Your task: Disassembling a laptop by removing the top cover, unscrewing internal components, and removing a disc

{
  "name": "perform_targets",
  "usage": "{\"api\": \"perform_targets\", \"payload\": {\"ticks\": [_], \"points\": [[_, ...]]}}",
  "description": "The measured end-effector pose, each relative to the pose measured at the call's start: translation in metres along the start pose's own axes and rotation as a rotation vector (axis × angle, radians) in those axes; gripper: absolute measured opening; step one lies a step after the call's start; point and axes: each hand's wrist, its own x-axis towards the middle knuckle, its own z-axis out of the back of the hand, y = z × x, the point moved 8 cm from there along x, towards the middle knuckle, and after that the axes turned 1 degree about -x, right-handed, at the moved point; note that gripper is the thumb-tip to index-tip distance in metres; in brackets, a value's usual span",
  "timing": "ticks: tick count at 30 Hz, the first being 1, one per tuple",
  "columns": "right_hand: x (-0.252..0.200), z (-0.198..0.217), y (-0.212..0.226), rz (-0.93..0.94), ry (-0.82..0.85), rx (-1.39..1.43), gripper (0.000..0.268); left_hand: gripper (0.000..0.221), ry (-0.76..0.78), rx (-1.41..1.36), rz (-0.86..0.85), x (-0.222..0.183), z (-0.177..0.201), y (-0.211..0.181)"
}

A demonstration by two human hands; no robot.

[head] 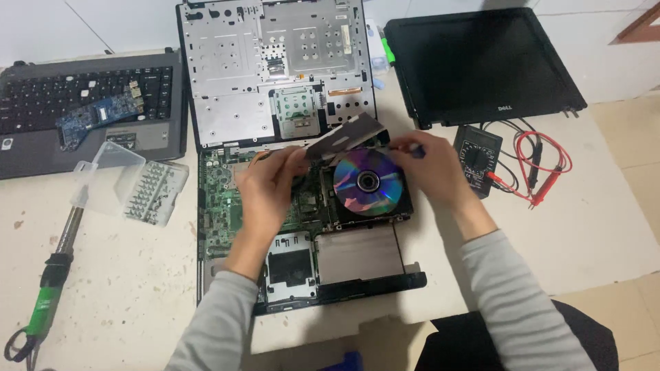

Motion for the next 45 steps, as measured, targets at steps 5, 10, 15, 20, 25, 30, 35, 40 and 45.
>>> {"api": "perform_targets", "payload": {"ticks": [5,10,15,20,25,30,35,40,45], "points": [[-0.027,0.001,0.074,0.244,0.024,-0.2,0.036,0.019,-0.01,0.073,-0.112,0.001,-0.006,-0.008],[-0.024,-0.011,0.07,0.247,0.114,-0.346,0.041,0.018,0.008,0.129,-0.193,-0.005,-0.016,-0.008],[-0.023,-0.01,0.077,0.315,0.092,-0.265,0.033,0.02,-0.01,0.17,-0.206,-0.013,-0.016,-0.007],[-0.016,-0.013,0.053,0.327,0.062,-0.191,0.032,0.014,-0.042,0.209,-0.196,-0.015,-0.023,-0.005],[-0.009,-0.015,0.044,0.312,0.085,-0.099,0.03,0.014,-0.063,0.134,-0.138,-0.007,-0.016,-0.003],[-0.013,-0.022,0.045,0.276,0.174,-0.14,0.039,0.017,-0.117,0.113,0.051,0.002,-0.003,0.016],[-0.014,-0.028,0.043,0.207,0.228,-0.18,0.048,0.018,-0.085,-0.027,0.253,0.011,0.002,0.032],[-0.012,-0.029,0.047,0.192,0.276,-0.14,0.051,0.038,0.075,-0.007,0.449,0.003,-0.015,0.058],[-0.01,-0.031,0.041,0.214,0.267,-0.118,0.05,0.027,0.025,0.12,0.277,0.014,-0.024,0.04]]}}
